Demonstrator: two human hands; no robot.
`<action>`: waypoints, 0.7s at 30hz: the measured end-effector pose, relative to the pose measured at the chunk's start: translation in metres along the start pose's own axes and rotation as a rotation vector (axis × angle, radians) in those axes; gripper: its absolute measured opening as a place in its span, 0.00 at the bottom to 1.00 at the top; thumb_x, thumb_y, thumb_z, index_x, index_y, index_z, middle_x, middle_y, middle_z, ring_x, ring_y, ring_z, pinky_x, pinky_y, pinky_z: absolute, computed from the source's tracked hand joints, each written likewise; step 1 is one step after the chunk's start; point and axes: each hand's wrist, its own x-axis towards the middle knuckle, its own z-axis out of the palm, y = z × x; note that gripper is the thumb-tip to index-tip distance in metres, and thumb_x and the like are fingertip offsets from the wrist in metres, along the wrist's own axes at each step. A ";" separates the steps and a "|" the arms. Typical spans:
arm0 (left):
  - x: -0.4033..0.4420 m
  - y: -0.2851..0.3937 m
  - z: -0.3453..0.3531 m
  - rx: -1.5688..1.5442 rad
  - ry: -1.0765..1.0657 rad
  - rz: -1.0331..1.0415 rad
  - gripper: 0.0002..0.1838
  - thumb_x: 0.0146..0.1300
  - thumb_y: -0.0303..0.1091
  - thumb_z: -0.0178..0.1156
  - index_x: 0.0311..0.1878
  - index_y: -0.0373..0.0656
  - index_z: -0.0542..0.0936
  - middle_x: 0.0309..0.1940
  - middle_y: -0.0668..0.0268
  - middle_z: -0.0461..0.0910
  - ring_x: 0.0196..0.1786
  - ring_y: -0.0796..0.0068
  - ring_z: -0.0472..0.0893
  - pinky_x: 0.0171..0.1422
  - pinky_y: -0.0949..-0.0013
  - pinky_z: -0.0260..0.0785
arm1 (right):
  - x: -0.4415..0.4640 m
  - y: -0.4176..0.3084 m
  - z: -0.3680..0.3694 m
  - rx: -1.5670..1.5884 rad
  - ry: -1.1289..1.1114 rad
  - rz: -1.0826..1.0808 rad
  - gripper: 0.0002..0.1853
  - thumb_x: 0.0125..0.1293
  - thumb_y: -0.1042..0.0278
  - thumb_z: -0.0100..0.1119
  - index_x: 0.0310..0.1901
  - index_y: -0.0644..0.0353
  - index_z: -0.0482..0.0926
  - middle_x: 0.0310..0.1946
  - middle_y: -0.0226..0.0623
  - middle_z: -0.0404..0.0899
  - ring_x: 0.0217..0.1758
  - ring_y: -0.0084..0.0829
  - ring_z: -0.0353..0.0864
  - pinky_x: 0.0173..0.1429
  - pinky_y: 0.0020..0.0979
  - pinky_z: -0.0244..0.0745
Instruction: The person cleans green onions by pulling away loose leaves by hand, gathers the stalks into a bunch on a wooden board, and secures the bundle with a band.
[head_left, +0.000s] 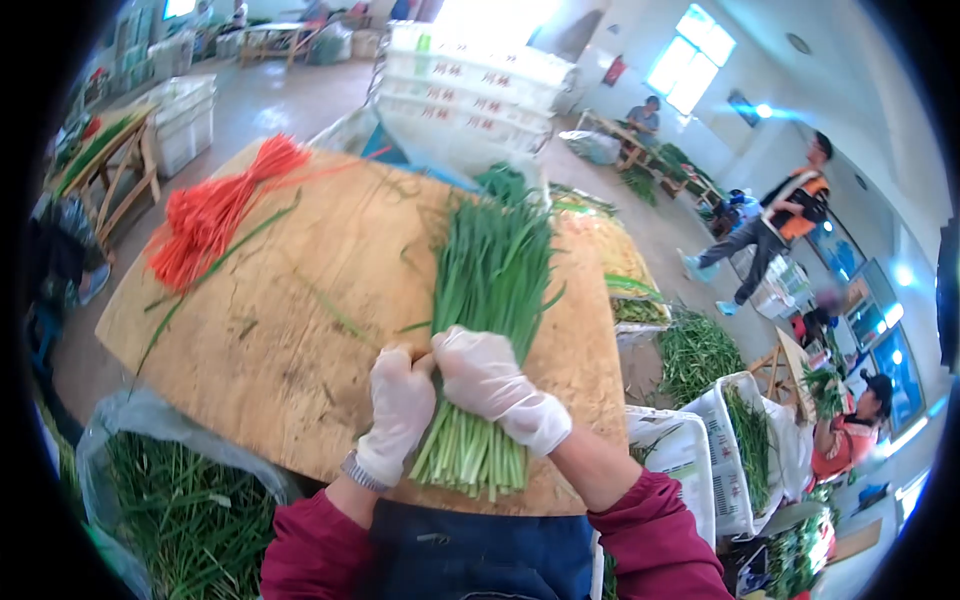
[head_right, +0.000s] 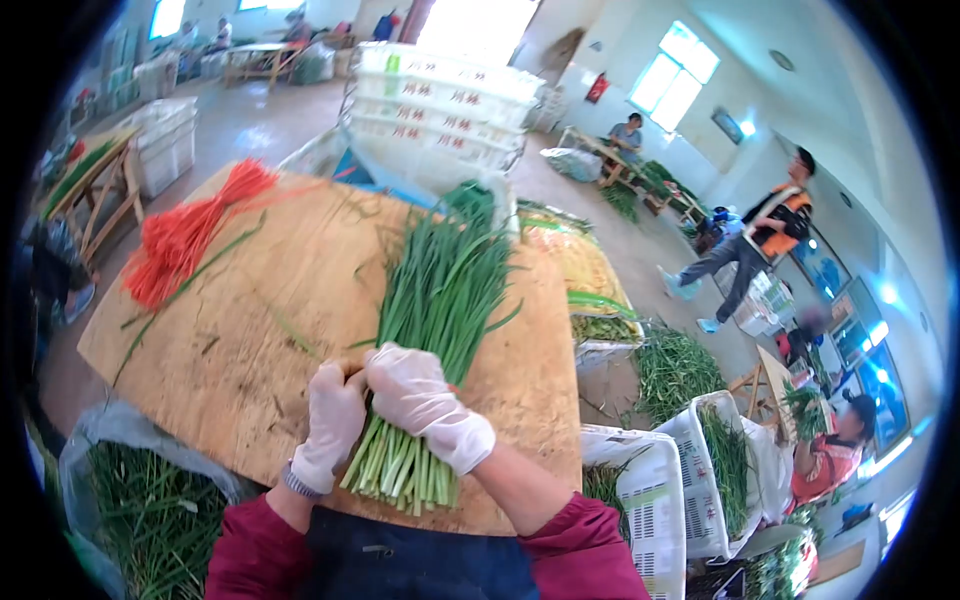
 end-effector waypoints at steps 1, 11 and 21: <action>0.001 0.000 0.000 0.087 0.014 0.120 0.08 0.54 0.27 0.57 0.35 0.34 0.81 0.30 0.49 0.79 0.37 0.53 0.78 0.42 0.59 0.68 | -0.001 -0.001 -0.001 0.029 0.029 0.004 0.04 0.48 0.71 0.54 0.26 0.60 0.75 0.25 0.45 0.77 0.28 0.43 0.80 0.28 0.39 0.74; 0.037 0.033 -0.032 0.397 -0.403 0.291 0.06 0.53 0.28 0.56 0.32 0.37 0.79 0.27 0.47 0.77 0.33 0.46 0.77 0.38 0.51 0.69 | 0.000 0.004 -0.016 0.470 -0.038 0.151 0.29 0.57 0.71 0.51 0.63 0.59 0.63 0.34 0.50 0.80 0.35 0.49 0.80 0.39 0.40 0.74; 0.024 0.042 -0.024 0.266 -0.363 0.371 0.04 0.55 0.25 0.55 0.30 0.34 0.76 0.26 0.49 0.76 0.34 0.48 0.76 0.39 0.56 0.68 | -0.015 0.012 -0.019 0.469 0.007 0.314 0.25 0.52 0.67 0.57 0.53 0.63 0.69 0.26 0.44 0.80 0.33 0.44 0.81 0.38 0.38 0.74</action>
